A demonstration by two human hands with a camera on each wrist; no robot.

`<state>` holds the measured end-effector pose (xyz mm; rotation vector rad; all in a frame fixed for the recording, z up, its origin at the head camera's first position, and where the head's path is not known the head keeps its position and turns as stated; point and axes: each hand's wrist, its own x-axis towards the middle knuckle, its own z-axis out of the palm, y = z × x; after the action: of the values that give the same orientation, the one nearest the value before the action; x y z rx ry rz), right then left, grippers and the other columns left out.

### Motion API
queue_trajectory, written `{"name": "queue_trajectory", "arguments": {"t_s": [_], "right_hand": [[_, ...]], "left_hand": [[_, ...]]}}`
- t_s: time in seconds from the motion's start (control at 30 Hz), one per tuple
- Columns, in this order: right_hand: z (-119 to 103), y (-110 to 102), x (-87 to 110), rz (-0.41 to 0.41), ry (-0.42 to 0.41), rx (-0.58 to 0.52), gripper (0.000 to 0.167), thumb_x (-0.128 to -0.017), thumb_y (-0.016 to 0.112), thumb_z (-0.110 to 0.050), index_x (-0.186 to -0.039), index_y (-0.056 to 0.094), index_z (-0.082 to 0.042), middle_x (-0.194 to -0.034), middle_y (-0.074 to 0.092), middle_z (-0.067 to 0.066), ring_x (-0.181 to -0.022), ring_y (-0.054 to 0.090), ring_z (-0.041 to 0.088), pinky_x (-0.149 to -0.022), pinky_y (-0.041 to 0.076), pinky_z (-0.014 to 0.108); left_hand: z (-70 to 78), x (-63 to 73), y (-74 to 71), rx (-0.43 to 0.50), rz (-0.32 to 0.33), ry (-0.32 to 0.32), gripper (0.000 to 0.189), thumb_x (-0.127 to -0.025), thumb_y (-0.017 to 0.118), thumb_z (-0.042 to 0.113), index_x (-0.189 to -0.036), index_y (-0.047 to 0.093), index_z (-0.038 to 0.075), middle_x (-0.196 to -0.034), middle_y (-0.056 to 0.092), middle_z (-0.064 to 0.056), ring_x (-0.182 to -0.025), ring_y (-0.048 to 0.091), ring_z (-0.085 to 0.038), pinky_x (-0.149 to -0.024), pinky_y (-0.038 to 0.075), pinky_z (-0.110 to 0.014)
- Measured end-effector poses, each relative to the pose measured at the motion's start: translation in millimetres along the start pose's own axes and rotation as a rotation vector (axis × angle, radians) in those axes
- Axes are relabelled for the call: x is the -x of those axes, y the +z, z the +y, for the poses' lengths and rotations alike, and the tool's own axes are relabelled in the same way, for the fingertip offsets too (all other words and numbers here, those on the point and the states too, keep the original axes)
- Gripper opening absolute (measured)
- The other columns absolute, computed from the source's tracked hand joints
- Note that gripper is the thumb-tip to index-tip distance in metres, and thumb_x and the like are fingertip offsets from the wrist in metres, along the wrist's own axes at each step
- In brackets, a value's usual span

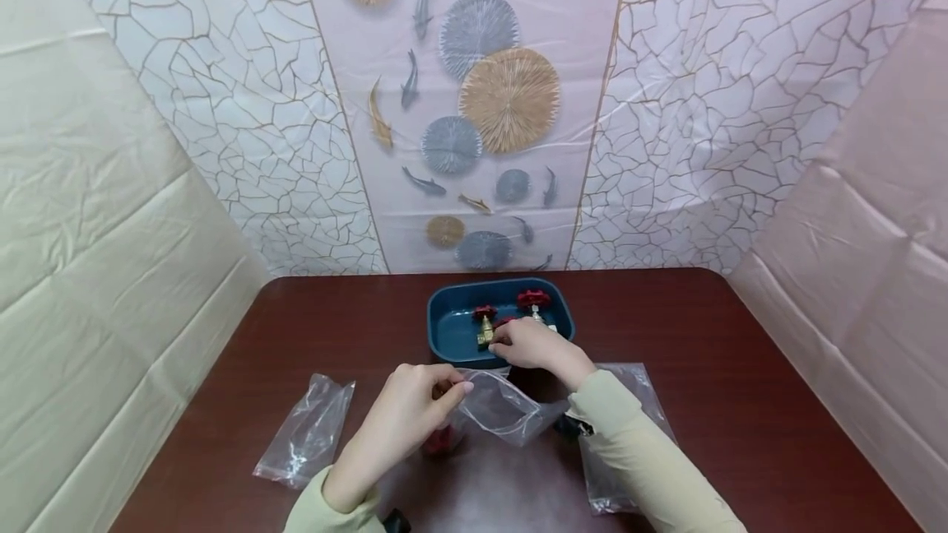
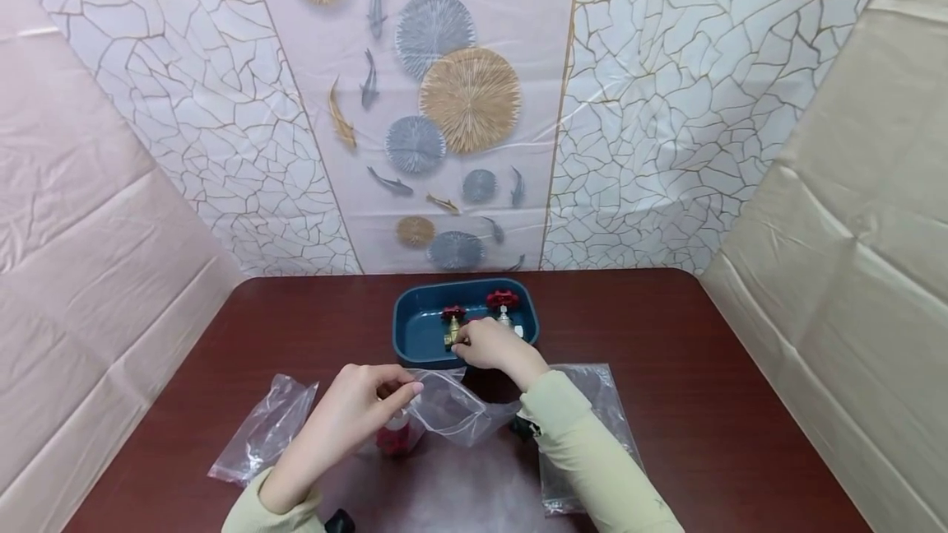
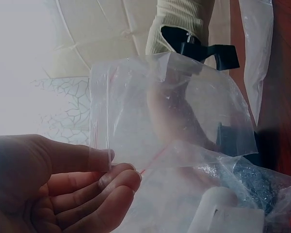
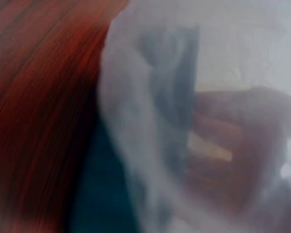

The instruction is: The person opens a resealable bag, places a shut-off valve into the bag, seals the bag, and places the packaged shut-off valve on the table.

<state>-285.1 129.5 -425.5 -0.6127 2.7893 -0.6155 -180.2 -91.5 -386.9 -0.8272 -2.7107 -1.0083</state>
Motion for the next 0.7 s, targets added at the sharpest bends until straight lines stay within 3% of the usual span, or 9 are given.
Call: {"name": "queue_trajectory", "arguments": {"t_s": [0.33, 0.47, 0.53, 0.7], "right_hand": [[9, 6, -17.7, 0.018, 0.111, 0.078, 0.018, -0.093, 0.072, -0.015, -0.109, 0.075, -0.006, -0.106, 0.072, 0.008, -0.094, 0.067, 0.024, -0.084, 0.055, 0.042], [6, 3, -23.1, -0.047, 0.134, 0.144, 0.018, -0.092, 0.073, -0.016, -0.109, 0.077, -0.010, -0.108, 0.072, 0.006, -0.097, 0.068, 0.024, -0.085, 0.055, 0.043], [3, 0, -26.4, -0.092, 0.149, 0.169, 0.011, -0.093, 0.072, -0.015, -0.102, 0.078, -0.011, -0.103, 0.071, 0.005, -0.092, 0.066, 0.023, -0.083, 0.055, 0.042], [-5, -9, -33.2, -0.196, 0.201, 0.224, 0.013, -0.097, 0.067, -0.018, -0.088, 0.076, -0.017, -0.109, 0.070, 0.005, -0.111, 0.062, 0.033, -0.103, 0.043, 0.054]], "left_hand": [[0.4, 0.4, 2.3, 0.011, 0.005, 0.011, 0.009, -0.095, 0.071, 0.018, -0.094, 0.078, 0.013, -0.058, 0.053, 0.016, -0.049, 0.042, 0.002, -0.051, 0.041, -0.022], [0.5, 1.1, 1.7, 0.014, 0.015, 0.017, 0.008, -0.095, 0.071, 0.018, -0.094, 0.078, 0.014, -0.058, 0.051, 0.016, -0.049, 0.043, 0.002, -0.051, 0.041, -0.022], [0.6, 1.1, 1.1, 0.014, 0.017, 0.018, 0.008, -0.094, 0.071, 0.018, -0.093, 0.077, 0.014, -0.058, 0.050, 0.017, -0.049, 0.042, 0.002, -0.050, 0.040, -0.022], [0.5, 0.1, 0.4, 0.009, 0.020, 0.021, 0.007, -0.094, 0.071, 0.019, -0.092, 0.077, 0.015, -0.059, 0.050, 0.017, -0.050, 0.044, 0.002, -0.051, 0.041, -0.022]]}}
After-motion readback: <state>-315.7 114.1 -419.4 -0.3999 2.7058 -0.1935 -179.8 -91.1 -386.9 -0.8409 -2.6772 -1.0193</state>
